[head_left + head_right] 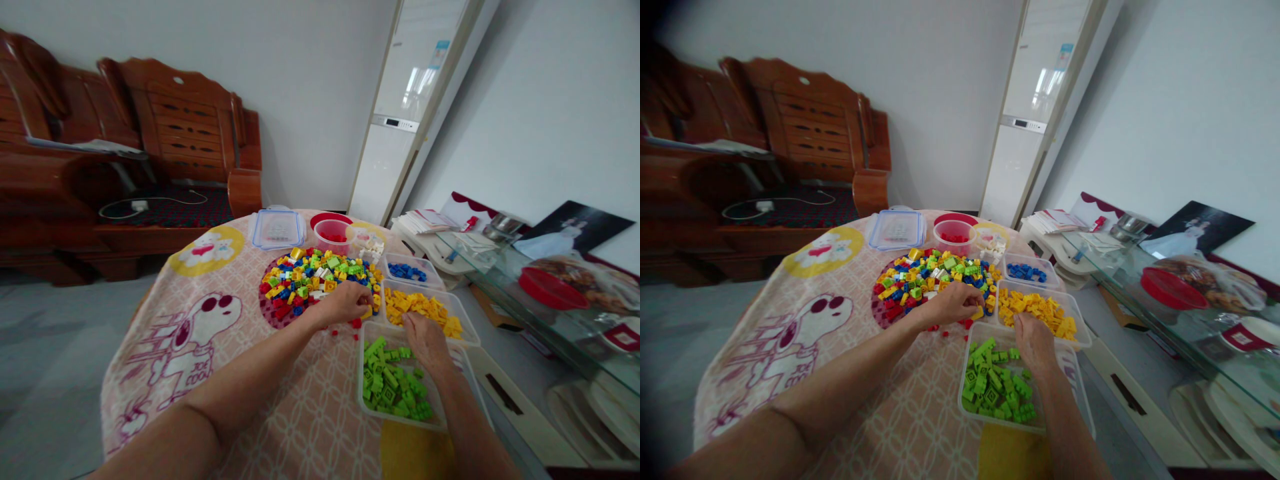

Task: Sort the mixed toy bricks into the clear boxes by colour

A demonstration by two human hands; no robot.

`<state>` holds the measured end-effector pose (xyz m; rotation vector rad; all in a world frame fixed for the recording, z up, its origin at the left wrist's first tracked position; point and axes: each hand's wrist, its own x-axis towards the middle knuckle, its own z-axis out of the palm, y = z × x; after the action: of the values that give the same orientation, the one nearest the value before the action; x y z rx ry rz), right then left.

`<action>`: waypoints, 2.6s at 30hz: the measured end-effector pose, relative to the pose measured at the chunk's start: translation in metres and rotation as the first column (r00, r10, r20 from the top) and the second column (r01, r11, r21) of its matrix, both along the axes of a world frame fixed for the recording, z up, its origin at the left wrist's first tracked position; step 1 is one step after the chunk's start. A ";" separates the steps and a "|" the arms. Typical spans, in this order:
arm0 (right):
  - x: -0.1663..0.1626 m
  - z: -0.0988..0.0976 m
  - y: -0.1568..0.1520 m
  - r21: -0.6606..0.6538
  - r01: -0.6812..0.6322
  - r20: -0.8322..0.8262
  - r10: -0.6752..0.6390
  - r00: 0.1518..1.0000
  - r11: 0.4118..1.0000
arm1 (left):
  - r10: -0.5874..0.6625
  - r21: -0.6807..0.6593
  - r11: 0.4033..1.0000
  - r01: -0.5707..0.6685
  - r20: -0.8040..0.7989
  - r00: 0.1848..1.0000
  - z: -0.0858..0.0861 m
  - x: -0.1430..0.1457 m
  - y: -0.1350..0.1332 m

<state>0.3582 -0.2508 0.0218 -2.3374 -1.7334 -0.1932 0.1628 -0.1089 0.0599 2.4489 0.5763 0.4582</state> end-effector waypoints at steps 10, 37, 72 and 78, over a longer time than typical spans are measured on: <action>0.001 -0.001 0.001 0.005 -0.008 -0.037 0.008 0.999 1.000 | -0.059 -0.283 0.947 0.154 0.319 0.946 -0.032 0.019 -0.011; 0.001 0.000 0.000 0.001 -0.016 0.005 0.016 1.000 1.000 | 0.351 0.369 0.895 -0.250 -0.239 0.905 -0.003 -0.043 0.055; -0.001 0.000 0.000 0.008 -0.010 -0.003 0.010 1.000 1.000 | 0.292 -0.342 0.920 -0.193 0.267 0.918 -0.012 -0.007 0.037; -0.001 0.001 0.000 0.004 -0.007 -0.003 0.007 1.000 1.000 | 0.067 -0.484 0.859 0.168 0.432 0.899 -0.033 0.031 0.007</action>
<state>0.3571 -0.2507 0.0232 -2.3277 -1.7377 -0.1919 0.1938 -0.1018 0.0270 1.7682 0.3742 0.7066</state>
